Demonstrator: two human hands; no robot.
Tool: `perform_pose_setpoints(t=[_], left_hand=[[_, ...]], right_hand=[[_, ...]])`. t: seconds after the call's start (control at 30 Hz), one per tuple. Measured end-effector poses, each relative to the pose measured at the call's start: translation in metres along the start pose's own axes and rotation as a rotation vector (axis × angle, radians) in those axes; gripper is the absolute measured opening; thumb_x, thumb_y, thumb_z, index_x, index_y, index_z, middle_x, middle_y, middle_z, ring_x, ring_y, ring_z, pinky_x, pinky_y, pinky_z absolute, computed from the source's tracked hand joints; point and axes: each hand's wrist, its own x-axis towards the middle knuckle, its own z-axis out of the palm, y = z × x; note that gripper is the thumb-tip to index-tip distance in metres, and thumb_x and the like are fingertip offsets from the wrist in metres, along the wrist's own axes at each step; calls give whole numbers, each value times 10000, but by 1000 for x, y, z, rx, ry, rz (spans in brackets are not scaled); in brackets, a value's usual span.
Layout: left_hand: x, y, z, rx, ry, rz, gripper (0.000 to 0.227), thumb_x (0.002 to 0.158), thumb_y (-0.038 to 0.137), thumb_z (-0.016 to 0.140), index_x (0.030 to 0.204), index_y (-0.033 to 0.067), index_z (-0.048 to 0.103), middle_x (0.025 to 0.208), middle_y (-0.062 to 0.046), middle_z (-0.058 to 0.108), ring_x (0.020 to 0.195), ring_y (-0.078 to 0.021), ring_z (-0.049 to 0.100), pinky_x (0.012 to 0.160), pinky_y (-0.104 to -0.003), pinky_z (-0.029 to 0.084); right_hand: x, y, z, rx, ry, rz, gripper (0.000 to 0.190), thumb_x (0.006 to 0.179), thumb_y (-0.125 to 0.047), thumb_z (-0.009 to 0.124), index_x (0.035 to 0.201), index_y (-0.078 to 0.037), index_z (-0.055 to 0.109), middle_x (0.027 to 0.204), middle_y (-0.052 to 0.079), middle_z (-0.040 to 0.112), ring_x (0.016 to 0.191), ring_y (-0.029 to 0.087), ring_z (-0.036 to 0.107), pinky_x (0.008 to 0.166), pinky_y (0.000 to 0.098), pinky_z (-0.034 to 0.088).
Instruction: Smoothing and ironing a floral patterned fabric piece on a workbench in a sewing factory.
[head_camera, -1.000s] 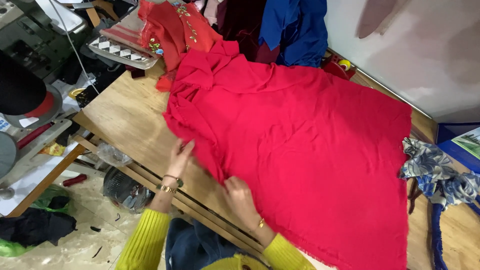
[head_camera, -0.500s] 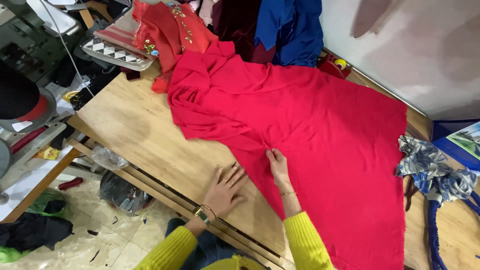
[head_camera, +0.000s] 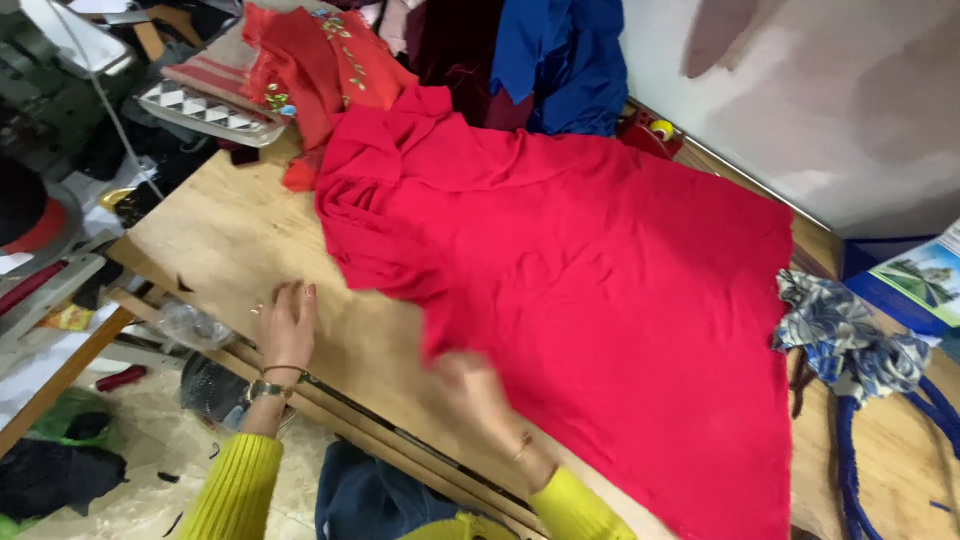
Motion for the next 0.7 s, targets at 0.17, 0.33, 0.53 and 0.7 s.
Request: perform_pose_setpoints(t=[0.17, 0.33, 0.53, 0.7], left_hand=[[-11, 73, -5, -799, -376, -594, 726, 938, 579, 499, 1484, 113, 390, 1316, -160, 641, 1097, -240, 661, 923, -372, 541], [-20, 96, -1, -530, -249, -303, 1196, 733, 500, 813, 1578, -54, 173, 1626, -274, 281, 1509, -351, 302, 1250, -410, 224], [-17, 60, -8, -457, -150, -81, 726, 929, 6, 582, 1587, 54, 279, 1613, -205, 391, 1394, -374, 475, 1149, -459, 391], [-17, 62, -56, 218, 79, -74, 595, 918, 63, 673, 1497, 51, 535, 1434, -232, 574, 1270, -453, 515, 1004, -650, 349]], right_hand=[[-60, -100, -60, 10, -260, -589, 412, 1064, -343, 533, 1369, -80, 623, 1135, 114, 728, 951, 299, 668, 890, 405, 447], [-79, -78, -70, -178, -32, -432, 308, 1052, -321, 574, 1272, -119, 647, 1271, 100, 665, 1146, 290, 649, 955, 453, 464], [-103, 2, -94, -85, 152, -190, 376, 974, -311, 674, 1323, -172, 676, 1518, 102, 517, 1292, 297, 596, 1088, 495, 470], [-171, 155, -133, -535, 725, 205, 449, 1013, -300, 576, 1426, -122, 571, 1404, 247, 555, 1358, 445, 483, 1113, 553, 418]])
